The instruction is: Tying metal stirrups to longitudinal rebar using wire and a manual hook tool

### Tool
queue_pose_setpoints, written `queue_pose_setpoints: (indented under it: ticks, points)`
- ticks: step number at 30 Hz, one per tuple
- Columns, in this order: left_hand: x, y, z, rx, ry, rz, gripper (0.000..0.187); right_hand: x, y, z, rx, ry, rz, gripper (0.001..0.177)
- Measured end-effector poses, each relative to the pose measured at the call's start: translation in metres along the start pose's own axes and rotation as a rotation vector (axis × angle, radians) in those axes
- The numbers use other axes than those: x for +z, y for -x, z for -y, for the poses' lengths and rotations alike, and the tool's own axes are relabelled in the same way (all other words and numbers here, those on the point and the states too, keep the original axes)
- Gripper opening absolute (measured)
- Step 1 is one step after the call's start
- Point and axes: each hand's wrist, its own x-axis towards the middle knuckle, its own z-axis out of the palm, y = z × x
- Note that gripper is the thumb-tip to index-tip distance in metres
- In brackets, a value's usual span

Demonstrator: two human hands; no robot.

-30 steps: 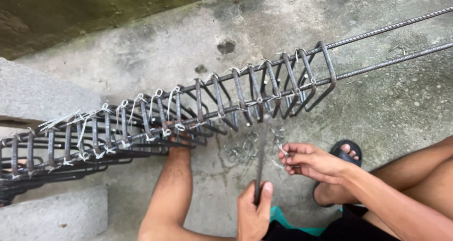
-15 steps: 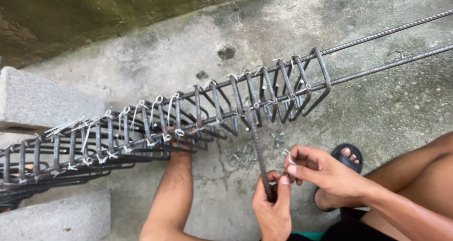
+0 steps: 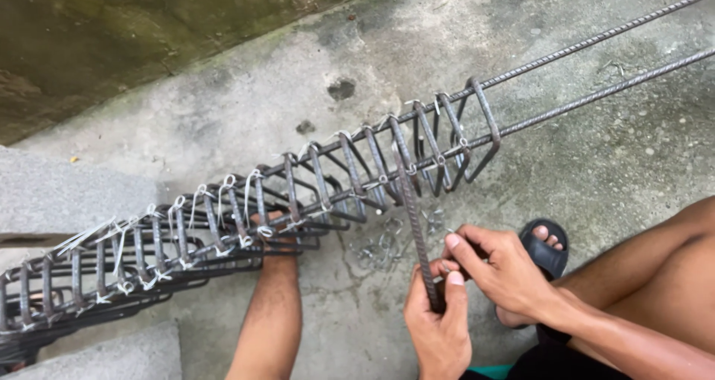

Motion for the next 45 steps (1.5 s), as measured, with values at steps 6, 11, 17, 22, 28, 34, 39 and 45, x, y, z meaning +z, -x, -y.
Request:
queue_pose_setpoints:
  ticks: [6,11,17,22,28,34,39,45]
  points:
    - [0.009,-0.005,-0.009,0.079,-0.156,-0.021,0.014,0.002,-0.003,0.0,0.007,0.048,-0.056,0.027]
    - [0.02,-0.007,-0.029,0.315,-0.36,-0.032,0.015,0.001,-0.012,-0.012,0.196,-0.214,0.079,0.042]
    - [0.015,-0.008,-0.032,0.491,-0.49,0.072,0.022,-0.004,-0.015,-0.019,0.311,-0.442,0.214,0.048]
    - [0.002,-0.006,-0.024,0.729,-0.623,0.227,0.028,0.001,-0.014,-0.033,0.495,-0.702,0.289,0.037]
    - [-0.024,-0.009,-0.023,0.806,-0.788,0.321,0.032,-0.004,-0.011,-0.013,0.553,-0.654,0.307,0.037]
    - [-0.035,0.0,-0.006,0.62,-0.594,0.107,0.02,-0.014,-0.016,-0.009,0.364,-0.434,0.33,0.032]
    - [-0.03,0.007,0.001,0.506,-0.498,0.031,0.024,-0.017,-0.015,-0.005,0.411,-0.315,0.301,0.029]
    - [-0.027,0.008,0.006,0.363,-0.422,0.051,0.059,-0.029,-0.018,0.001,0.311,-0.207,0.409,0.036]
